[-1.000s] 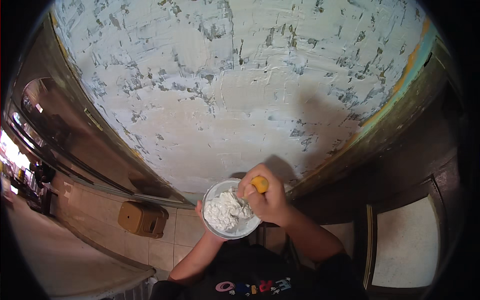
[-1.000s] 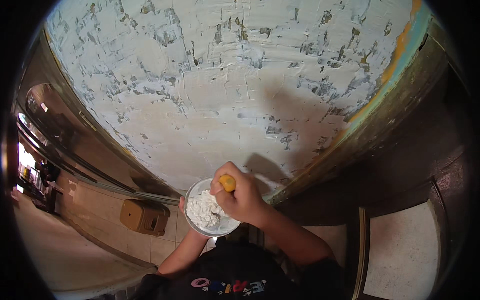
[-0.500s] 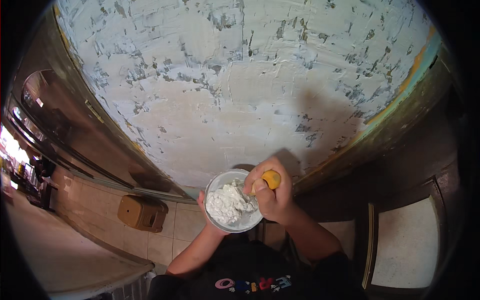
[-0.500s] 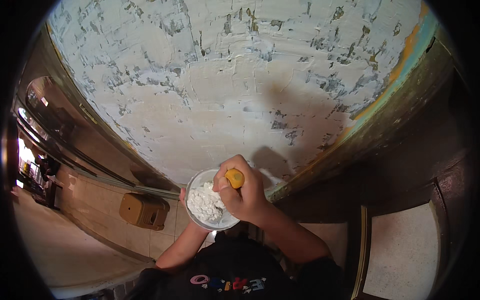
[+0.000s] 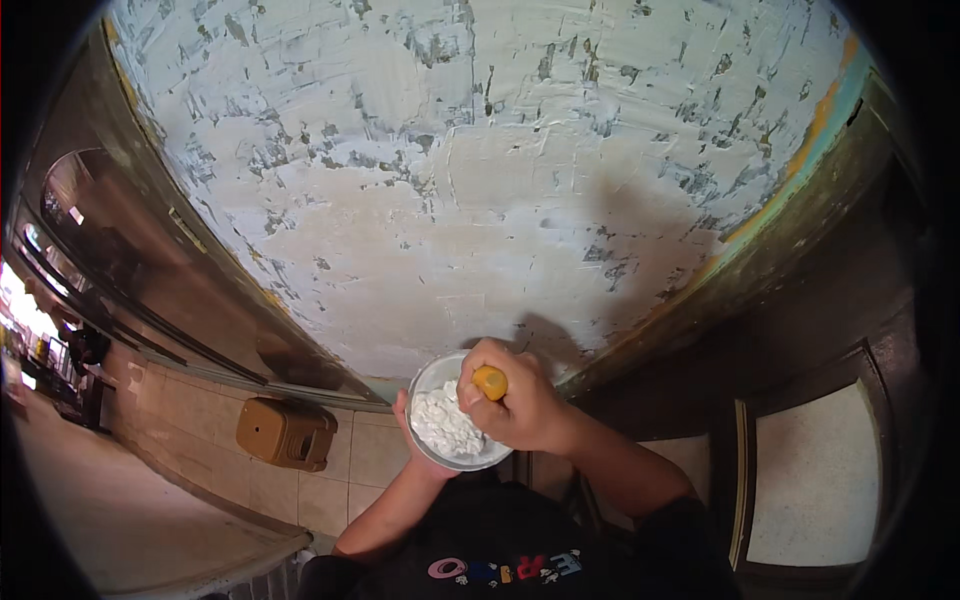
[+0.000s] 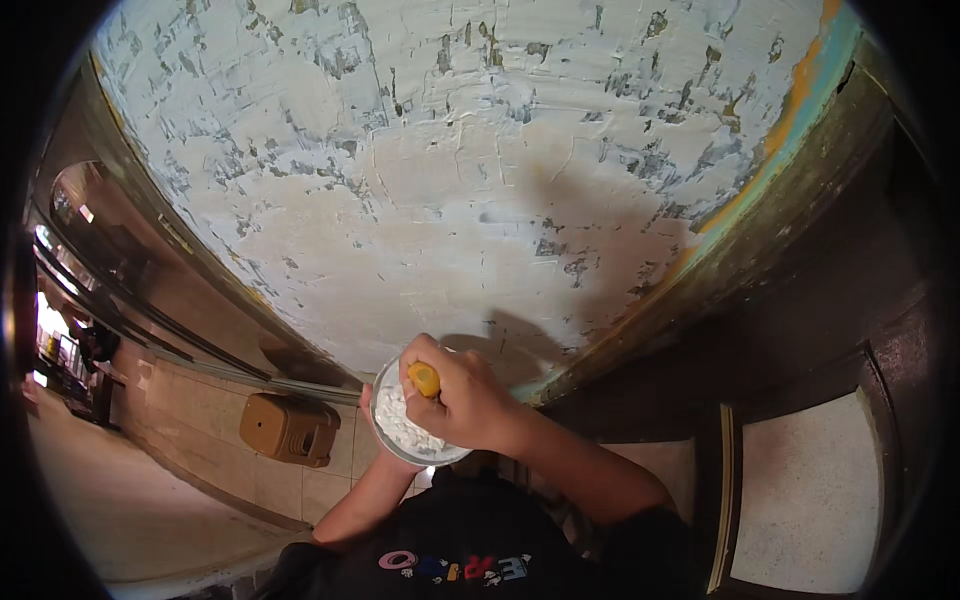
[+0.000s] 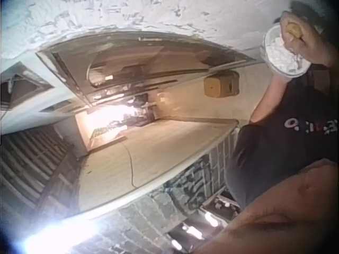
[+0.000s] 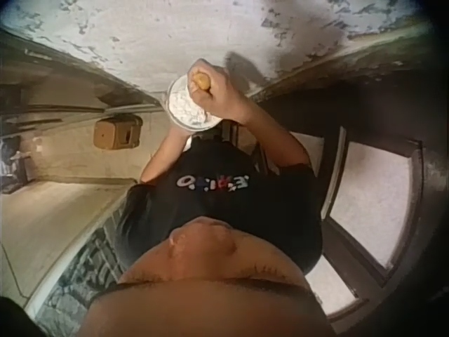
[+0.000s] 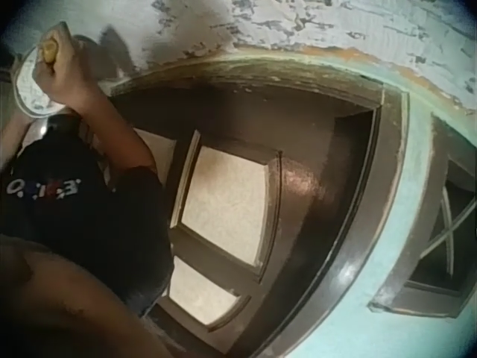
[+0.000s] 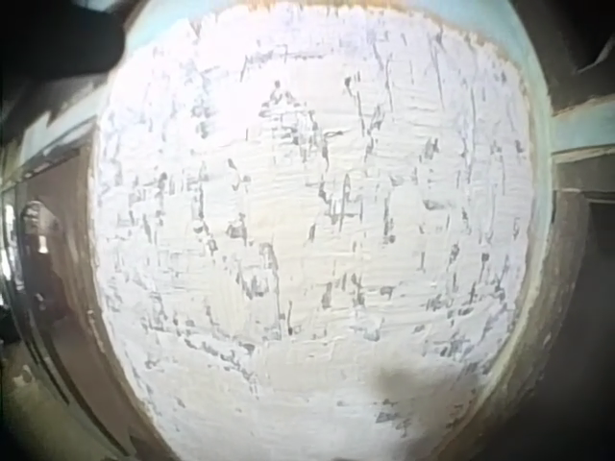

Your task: Applying plaster or joint compound to a wall using a putty knife.

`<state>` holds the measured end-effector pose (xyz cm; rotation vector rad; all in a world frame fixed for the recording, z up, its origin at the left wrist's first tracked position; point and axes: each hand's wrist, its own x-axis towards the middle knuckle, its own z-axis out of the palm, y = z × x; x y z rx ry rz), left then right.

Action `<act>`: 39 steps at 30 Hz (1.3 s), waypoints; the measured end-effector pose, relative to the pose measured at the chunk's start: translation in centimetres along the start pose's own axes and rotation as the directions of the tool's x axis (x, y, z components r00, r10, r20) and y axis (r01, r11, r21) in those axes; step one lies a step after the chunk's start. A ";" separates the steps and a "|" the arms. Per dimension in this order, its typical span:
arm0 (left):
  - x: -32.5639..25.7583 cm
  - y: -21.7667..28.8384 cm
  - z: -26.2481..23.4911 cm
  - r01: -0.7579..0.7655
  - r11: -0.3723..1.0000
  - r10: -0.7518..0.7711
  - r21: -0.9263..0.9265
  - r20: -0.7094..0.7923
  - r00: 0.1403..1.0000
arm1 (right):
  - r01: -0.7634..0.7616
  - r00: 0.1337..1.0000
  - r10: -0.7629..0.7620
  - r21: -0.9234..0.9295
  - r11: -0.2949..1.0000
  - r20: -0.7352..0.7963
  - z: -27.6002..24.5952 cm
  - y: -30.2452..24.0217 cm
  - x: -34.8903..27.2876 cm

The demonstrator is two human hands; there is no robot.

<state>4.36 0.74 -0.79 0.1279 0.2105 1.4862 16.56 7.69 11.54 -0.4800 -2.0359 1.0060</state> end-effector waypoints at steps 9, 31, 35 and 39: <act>-0.2 1.3 -0.2 0.076 0.996 -0.074 -0.054 0.038 0.996 | 0.002 0.998 0.000 -0.037 0.999 0.065 -0.4 -0.5 -0.1; -0.8 0.1 -0.6 -0.007 0.999 0.012 0.051 -0.091 0.996 | 0.091 0.996 -0.089 0.083 0.992 -0.022 0.8 0.3 -0.7; -0.1 0.7 -0.6 0.061 0.998 -0.060 -0.029 0.006 0.998 | 0.142 0.975 -0.104 0.188 0.972 -0.198 1.7 1.5 -1.1; -0.4 0.3 -1.2 0.036 0.999 -0.034 0.019 -0.094 0.995 | -0.024 0.995 0.040 0.175 0.984 -0.090 0.6 0.8 -0.7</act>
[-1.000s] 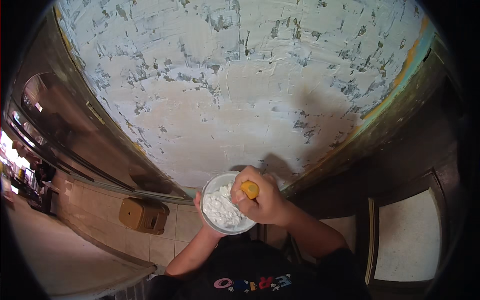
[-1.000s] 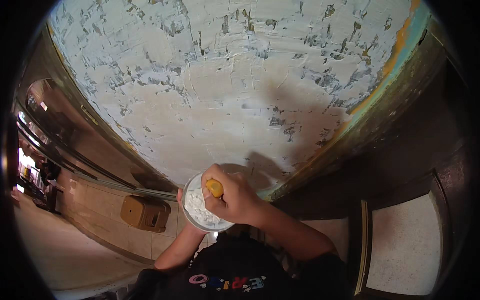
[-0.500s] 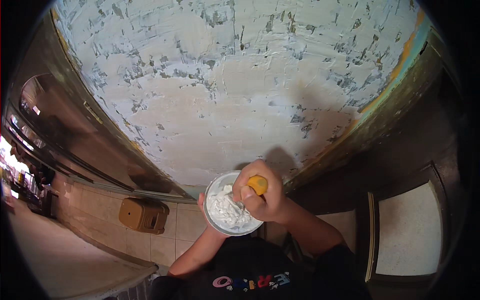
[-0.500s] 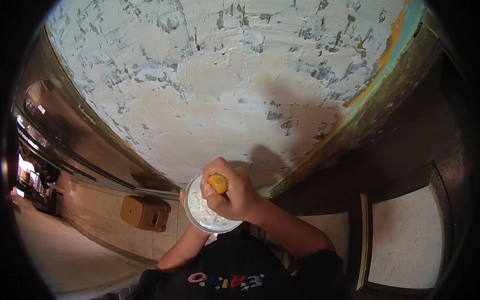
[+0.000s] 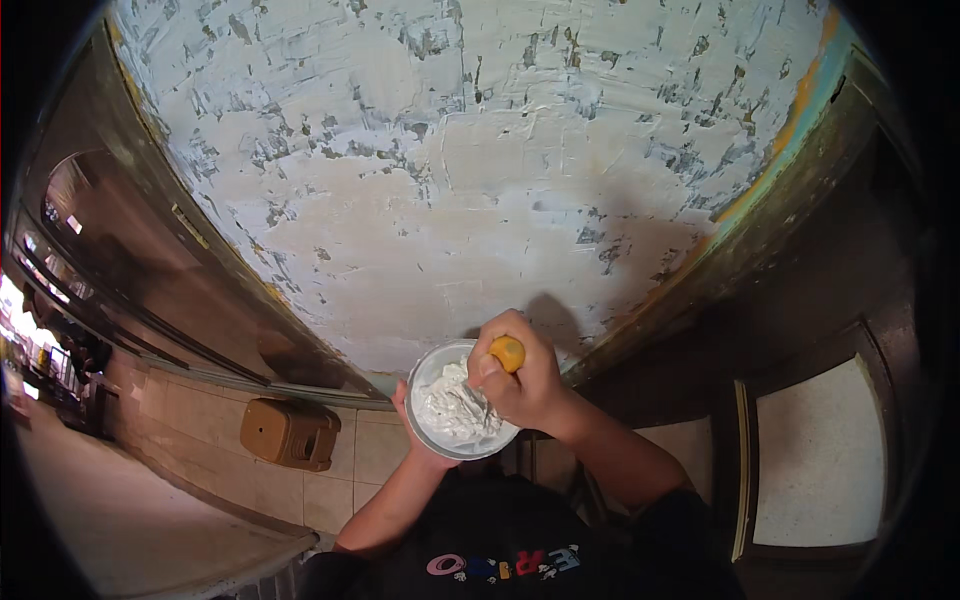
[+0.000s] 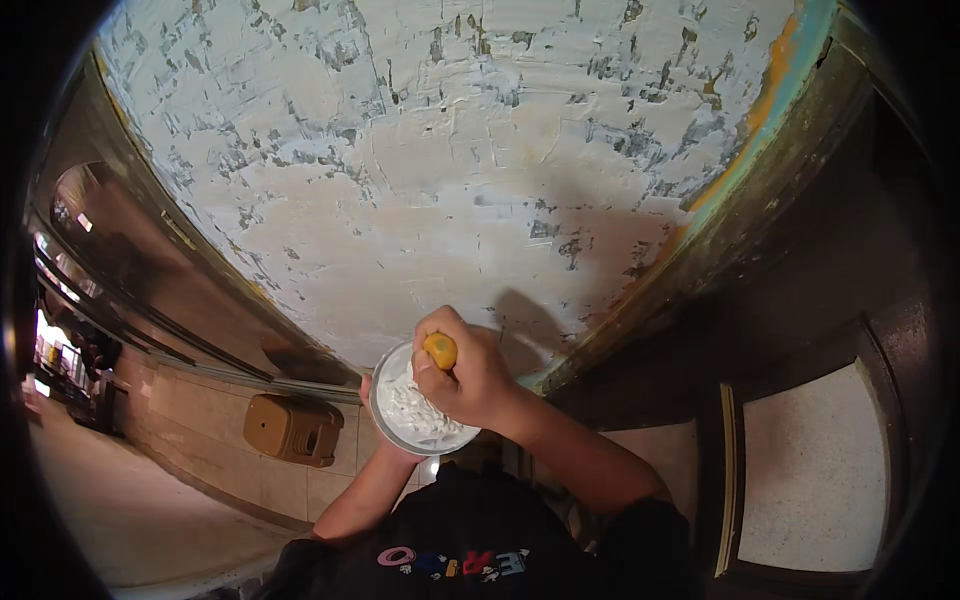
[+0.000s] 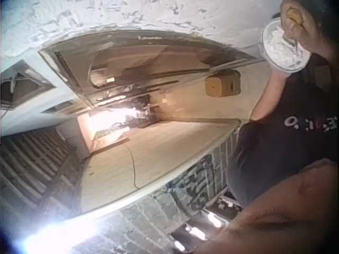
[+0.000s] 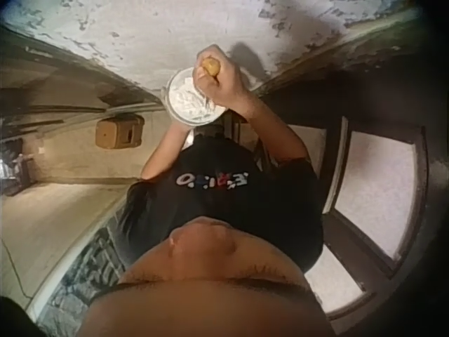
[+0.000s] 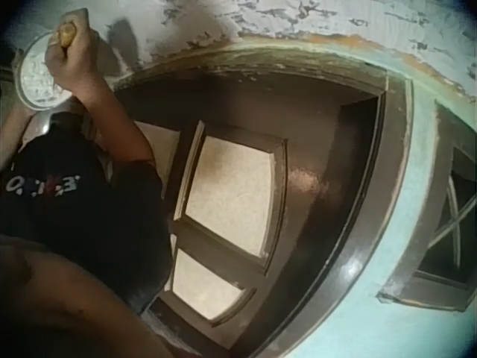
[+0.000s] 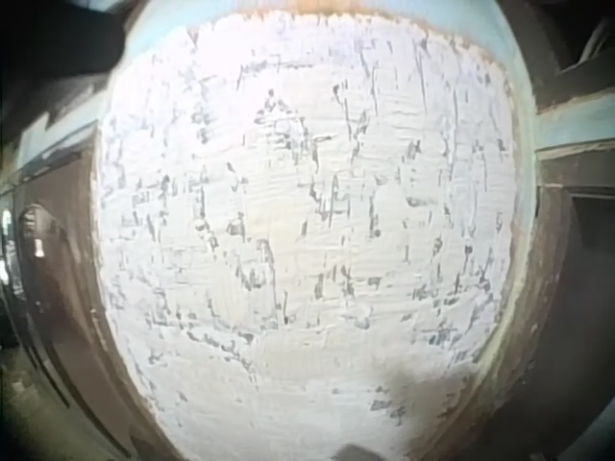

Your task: Applying plaster or joint compound to a wall using a putty knife.

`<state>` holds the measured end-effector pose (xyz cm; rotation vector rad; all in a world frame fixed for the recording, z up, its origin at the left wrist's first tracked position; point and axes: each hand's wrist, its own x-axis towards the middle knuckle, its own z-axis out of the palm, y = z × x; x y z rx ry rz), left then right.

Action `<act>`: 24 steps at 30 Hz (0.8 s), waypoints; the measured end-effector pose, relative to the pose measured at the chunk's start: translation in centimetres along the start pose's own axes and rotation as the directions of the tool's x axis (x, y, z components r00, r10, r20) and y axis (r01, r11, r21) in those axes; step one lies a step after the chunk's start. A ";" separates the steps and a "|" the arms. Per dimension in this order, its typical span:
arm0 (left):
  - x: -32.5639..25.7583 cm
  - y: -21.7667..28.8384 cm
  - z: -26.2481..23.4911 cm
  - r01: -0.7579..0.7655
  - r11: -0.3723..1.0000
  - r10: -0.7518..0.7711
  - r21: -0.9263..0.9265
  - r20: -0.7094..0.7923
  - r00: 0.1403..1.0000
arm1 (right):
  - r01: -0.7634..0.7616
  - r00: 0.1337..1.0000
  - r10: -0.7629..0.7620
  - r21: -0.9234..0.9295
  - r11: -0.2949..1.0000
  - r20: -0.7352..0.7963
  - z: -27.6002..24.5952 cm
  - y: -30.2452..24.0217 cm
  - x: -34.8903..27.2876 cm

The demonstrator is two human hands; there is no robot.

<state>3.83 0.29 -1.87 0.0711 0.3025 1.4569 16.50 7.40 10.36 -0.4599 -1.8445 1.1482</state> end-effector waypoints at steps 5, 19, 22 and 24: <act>0.4 0.4 0.8 -0.002 1.000 0.005 -0.030 0.111 0.994 | 0.119 0.988 -0.119 -0.009 0.993 -0.100 1.7 0.5 -0.6; -0.3 -1.0 0.3 -0.077 0.994 0.075 0.079 0.030 0.997 | -0.013 0.999 0.008 -0.097 0.995 -0.050 1.0 0.4 -0.9; -0.1 -0.5 0.8 -0.041 0.999 0.043 -0.029 0.062 0.997 | 0.127 0.973 -0.103 0.106 0.986 -0.205 1.6 -0.3 -1.3; 0.2 -0.1 0.9 -0.052 0.998 0.046 0.026 0.207 0.977 | 0.162 0.966 -0.139 0.092 0.982 -0.220 1.8 0.1 -1.6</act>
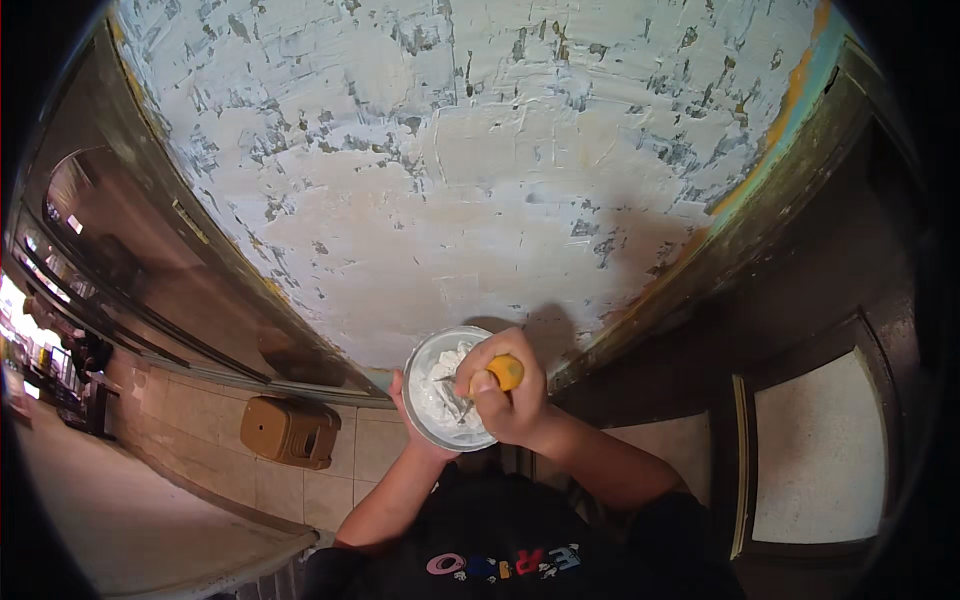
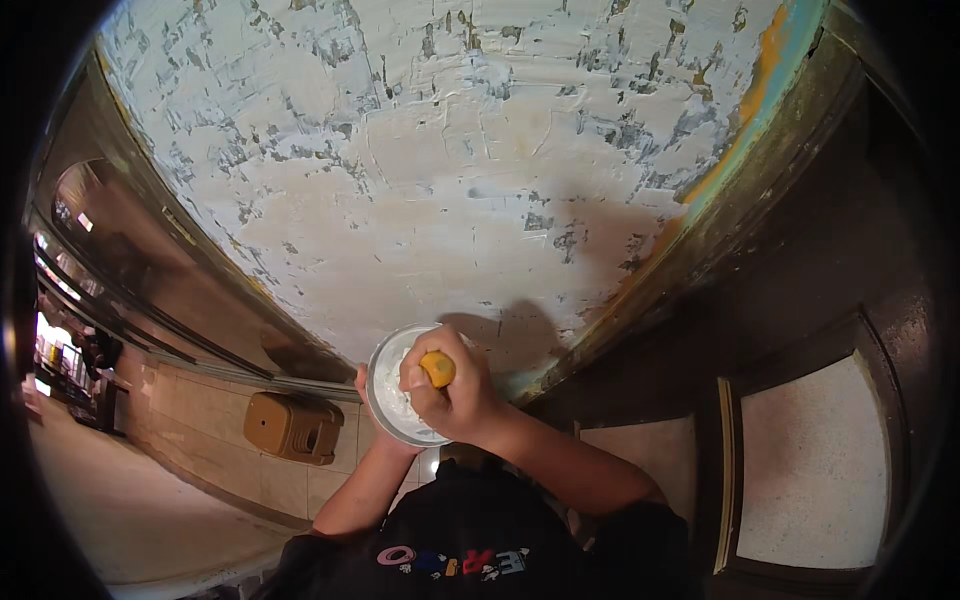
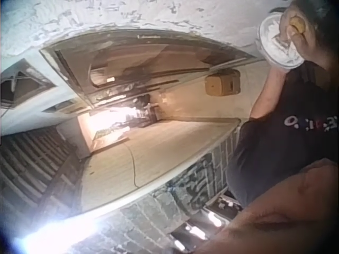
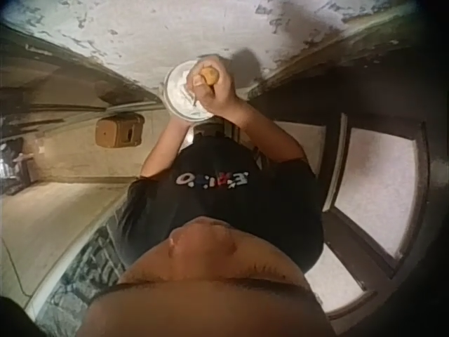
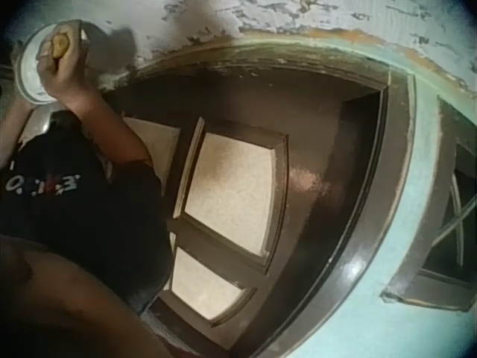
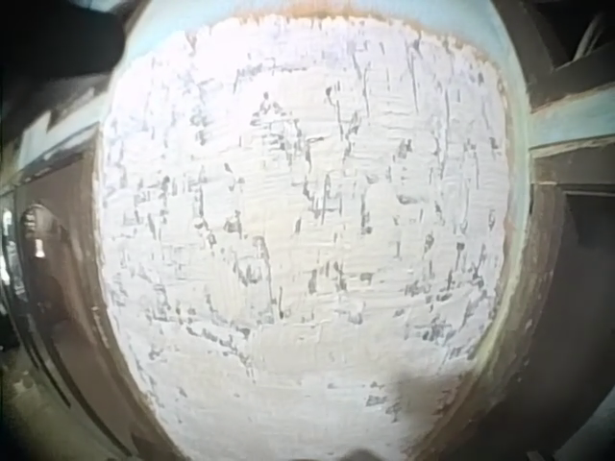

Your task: Applying plaster or joint compound to a wall using a putty knife.

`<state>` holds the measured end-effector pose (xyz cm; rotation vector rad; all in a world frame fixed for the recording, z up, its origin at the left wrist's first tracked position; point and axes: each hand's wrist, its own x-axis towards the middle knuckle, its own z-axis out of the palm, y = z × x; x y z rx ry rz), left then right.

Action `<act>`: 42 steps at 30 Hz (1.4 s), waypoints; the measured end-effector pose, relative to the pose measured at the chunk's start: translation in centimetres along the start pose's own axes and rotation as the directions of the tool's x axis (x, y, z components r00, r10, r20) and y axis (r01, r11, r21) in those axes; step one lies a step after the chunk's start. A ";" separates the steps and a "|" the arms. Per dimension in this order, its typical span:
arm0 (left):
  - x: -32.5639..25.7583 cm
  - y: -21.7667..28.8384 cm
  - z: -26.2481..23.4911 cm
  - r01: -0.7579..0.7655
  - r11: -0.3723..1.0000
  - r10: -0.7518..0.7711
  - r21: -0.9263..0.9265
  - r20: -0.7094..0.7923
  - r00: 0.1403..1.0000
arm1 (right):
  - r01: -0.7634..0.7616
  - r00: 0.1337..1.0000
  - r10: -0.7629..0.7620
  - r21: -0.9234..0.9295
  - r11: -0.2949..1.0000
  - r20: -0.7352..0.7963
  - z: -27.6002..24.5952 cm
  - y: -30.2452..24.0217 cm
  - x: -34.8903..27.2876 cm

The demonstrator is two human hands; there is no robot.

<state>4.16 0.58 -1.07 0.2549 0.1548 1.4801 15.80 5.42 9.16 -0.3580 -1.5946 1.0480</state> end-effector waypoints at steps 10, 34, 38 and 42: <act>-0.4 -0.4 -0.5 0.018 0.986 -0.012 -0.163 0.040 0.999 | 0.009 0.972 0.048 -0.242 0.970 0.229 -0.2 -0.5 0.7; 0.1 0.0 0.9 -0.037 0.995 0.024 -0.094 -0.133 0.991 | -0.316 0.941 0.335 0.464 0.827 0.043 -0.7 -0.8 1.9; -0.1 0.1 1.5 -0.035 0.997 0.027 -0.072 -0.115 0.993 | -0.294 0.924 0.382 0.620 0.727 -0.009 -2.1 -1.6 2.1; -0.1 0.3 1.3 -0.034 0.997 0.028 -0.066 -0.092 0.995 | -0.198 0.967 0.254 0.523 0.829 -0.036 -2.8 -3.0 1.7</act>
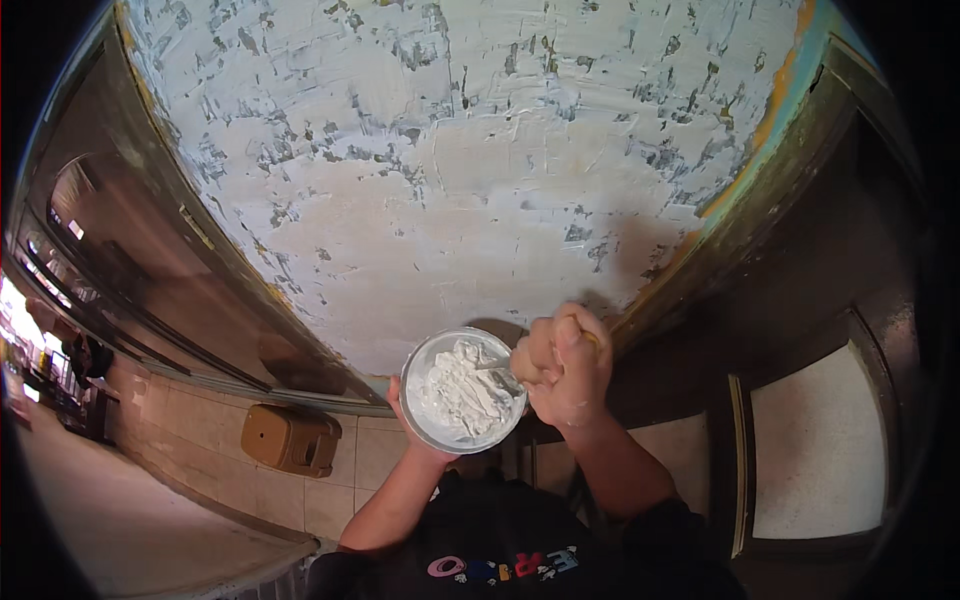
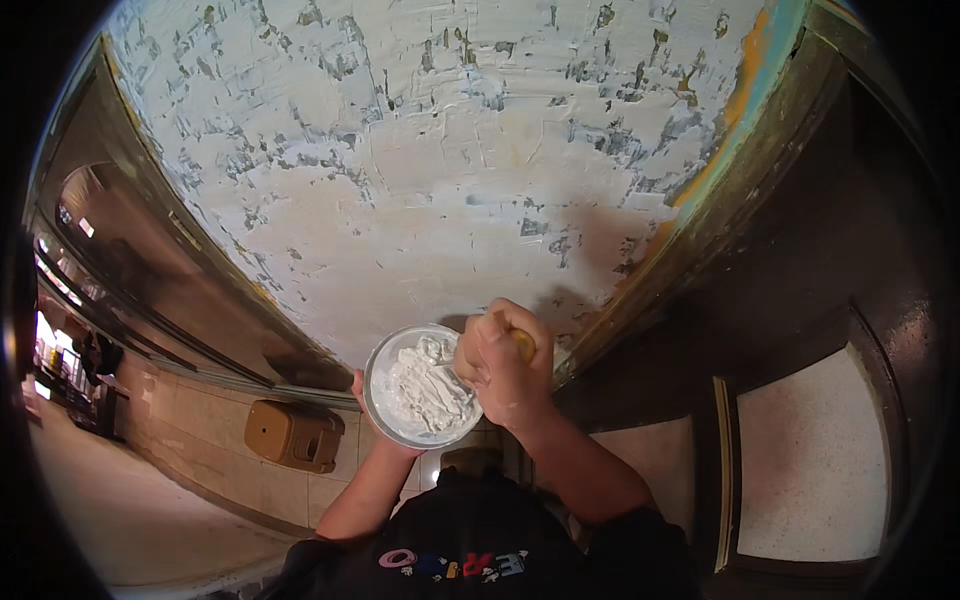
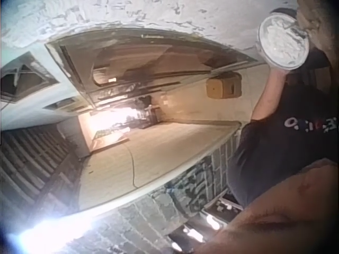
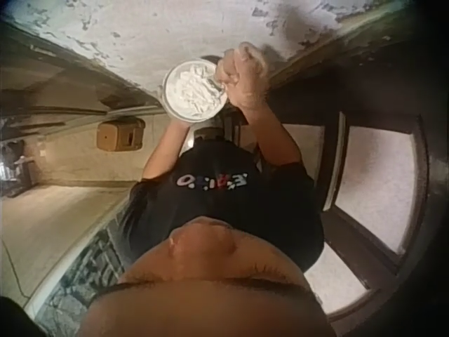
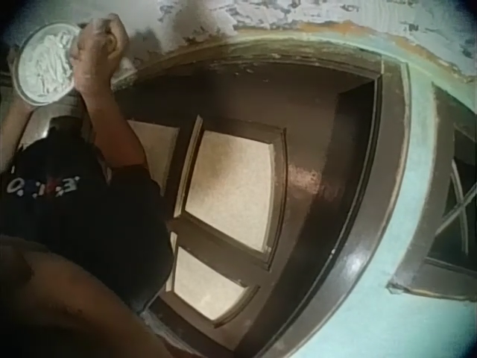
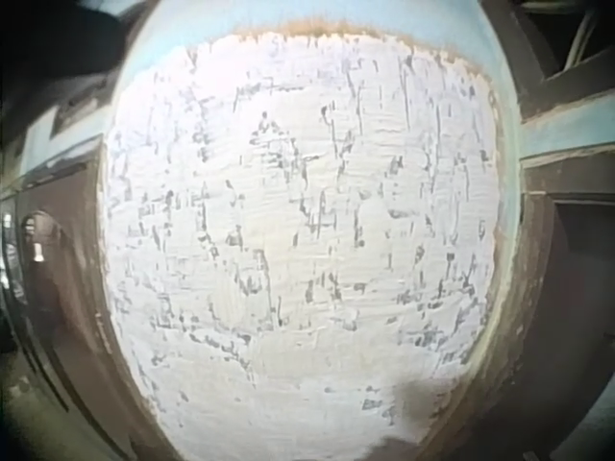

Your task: Applying plaster or joint compound to a wall using a putty knife.

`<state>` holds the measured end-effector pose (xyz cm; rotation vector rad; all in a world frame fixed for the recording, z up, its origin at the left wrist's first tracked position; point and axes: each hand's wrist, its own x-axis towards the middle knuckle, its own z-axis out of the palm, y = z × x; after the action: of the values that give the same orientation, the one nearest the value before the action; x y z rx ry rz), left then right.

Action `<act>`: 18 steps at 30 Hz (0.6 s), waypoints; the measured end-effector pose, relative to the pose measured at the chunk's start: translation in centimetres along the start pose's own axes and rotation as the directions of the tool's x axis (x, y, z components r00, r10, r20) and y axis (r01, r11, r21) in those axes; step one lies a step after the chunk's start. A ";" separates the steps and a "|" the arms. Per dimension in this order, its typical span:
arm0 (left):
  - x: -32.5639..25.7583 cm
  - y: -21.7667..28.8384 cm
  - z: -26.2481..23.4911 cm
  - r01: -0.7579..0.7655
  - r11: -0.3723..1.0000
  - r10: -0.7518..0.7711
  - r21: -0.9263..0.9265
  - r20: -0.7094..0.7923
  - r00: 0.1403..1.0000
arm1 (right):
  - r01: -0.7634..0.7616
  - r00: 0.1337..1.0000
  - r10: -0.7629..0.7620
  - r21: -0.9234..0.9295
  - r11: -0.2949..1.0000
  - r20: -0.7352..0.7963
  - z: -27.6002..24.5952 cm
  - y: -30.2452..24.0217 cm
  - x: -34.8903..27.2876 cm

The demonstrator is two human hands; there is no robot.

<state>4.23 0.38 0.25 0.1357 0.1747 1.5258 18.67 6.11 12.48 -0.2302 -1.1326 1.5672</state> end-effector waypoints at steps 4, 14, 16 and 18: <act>-0.4 -0.6 0.6 0.047 0.998 -0.045 -0.045 0.045 0.998 | 0.001 0.992 -0.013 -0.101 0.995 -0.123 0.2 1.6 -0.5; -0.7 -0.8 -0.4 0.337 0.941 -0.335 -0.001 0.123 0.934 | -0.257 0.882 0.164 0.161 0.953 0.442 -2.0 0.0 2.7; -0.5 -0.9 -0.1 0.343 0.939 -0.338 -0.009 0.146 0.930 | -0.244 0.863 0.173 0.092 0.966 0.475 -1.9 -0.7 3.1; -0.6 -0.8 0.2 0.354 0.935 -0.344 -0.026 0.185 0.921 | -0.213 0.813 0.157 0.036 0.976 0.560 -1.1 -1.3 3.3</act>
<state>5.03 -0.20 0.31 0.1827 0.0091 1.1533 19.14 9.30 14.25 0.2095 -1.5087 1.9284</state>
